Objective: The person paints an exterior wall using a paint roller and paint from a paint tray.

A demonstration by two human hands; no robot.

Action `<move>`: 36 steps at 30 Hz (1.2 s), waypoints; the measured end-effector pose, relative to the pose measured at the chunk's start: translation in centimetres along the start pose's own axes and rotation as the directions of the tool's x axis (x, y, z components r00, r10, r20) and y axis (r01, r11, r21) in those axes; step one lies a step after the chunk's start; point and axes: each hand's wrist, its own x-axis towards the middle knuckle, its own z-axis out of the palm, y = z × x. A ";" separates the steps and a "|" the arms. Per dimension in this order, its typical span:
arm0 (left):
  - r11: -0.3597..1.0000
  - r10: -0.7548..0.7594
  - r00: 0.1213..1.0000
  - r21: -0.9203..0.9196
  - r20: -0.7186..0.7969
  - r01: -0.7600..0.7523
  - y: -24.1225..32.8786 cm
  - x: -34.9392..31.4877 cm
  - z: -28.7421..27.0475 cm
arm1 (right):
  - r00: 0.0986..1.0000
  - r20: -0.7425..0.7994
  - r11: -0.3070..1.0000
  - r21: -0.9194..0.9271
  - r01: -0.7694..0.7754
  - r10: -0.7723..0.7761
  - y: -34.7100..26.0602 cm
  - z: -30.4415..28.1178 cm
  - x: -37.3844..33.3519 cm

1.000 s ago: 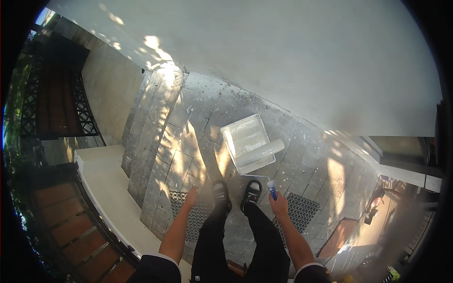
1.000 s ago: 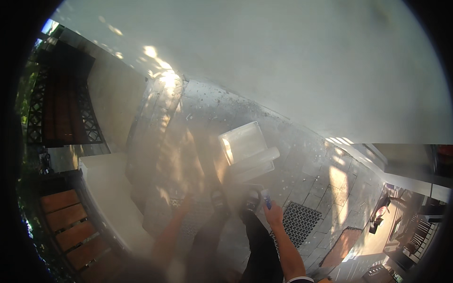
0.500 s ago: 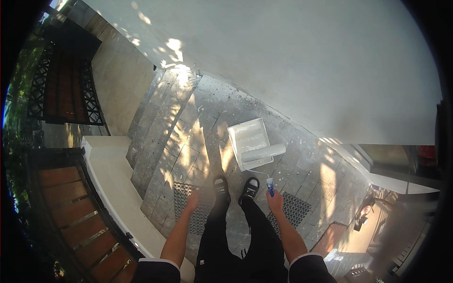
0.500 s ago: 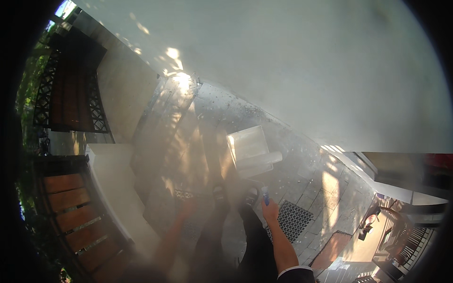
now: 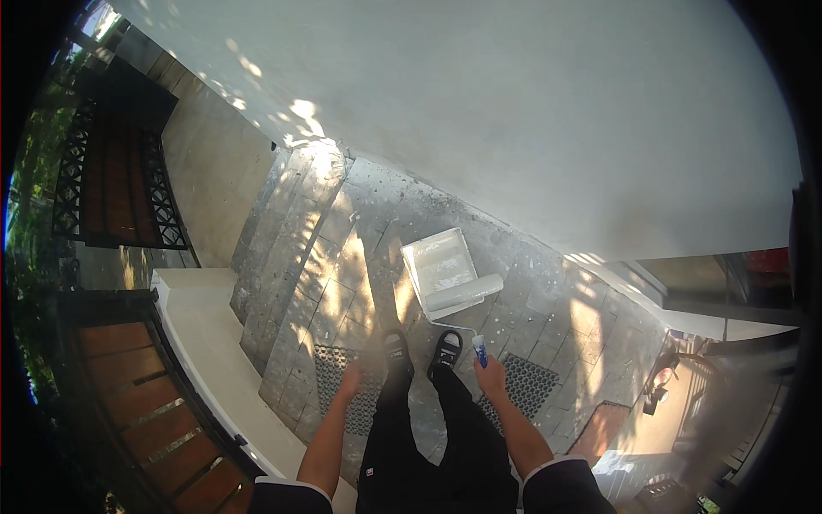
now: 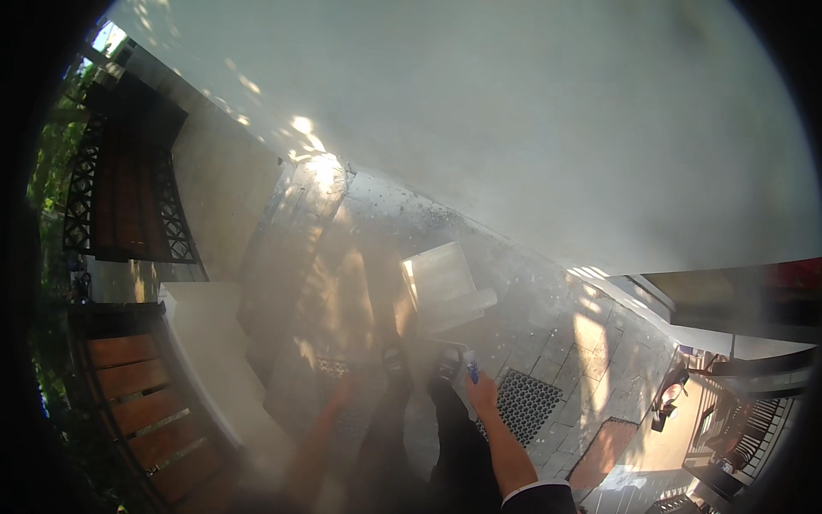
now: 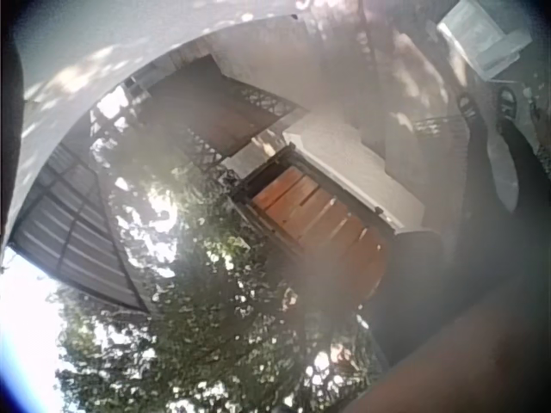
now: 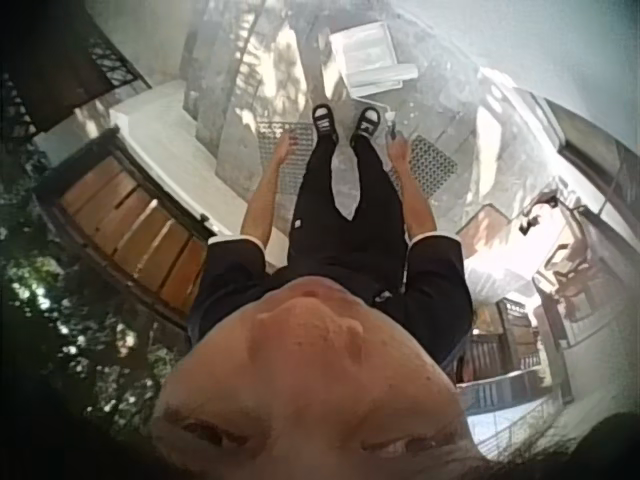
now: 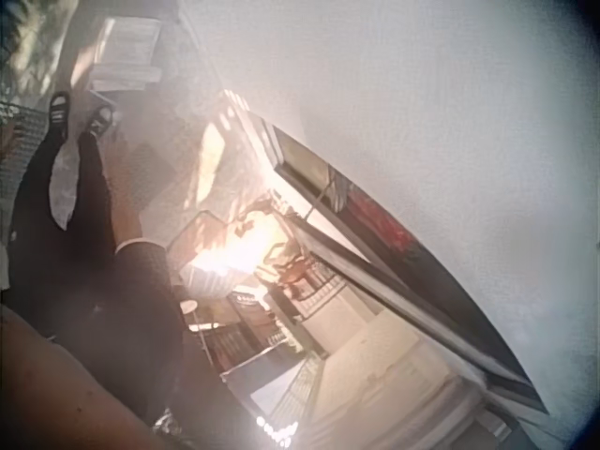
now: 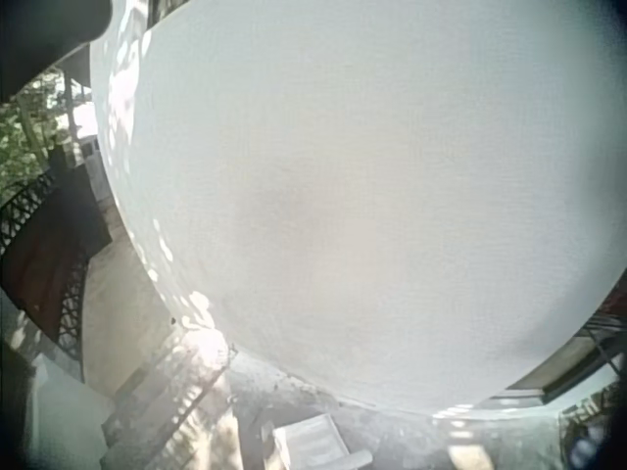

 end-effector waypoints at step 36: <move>0.995 -0.019 0.999 0.102 0.037 0.015 0.9 -6.0 -10.2 | 0.902 0.427 0.495 0.799 -0.342 -0.066 -7.5 4.0 -1.7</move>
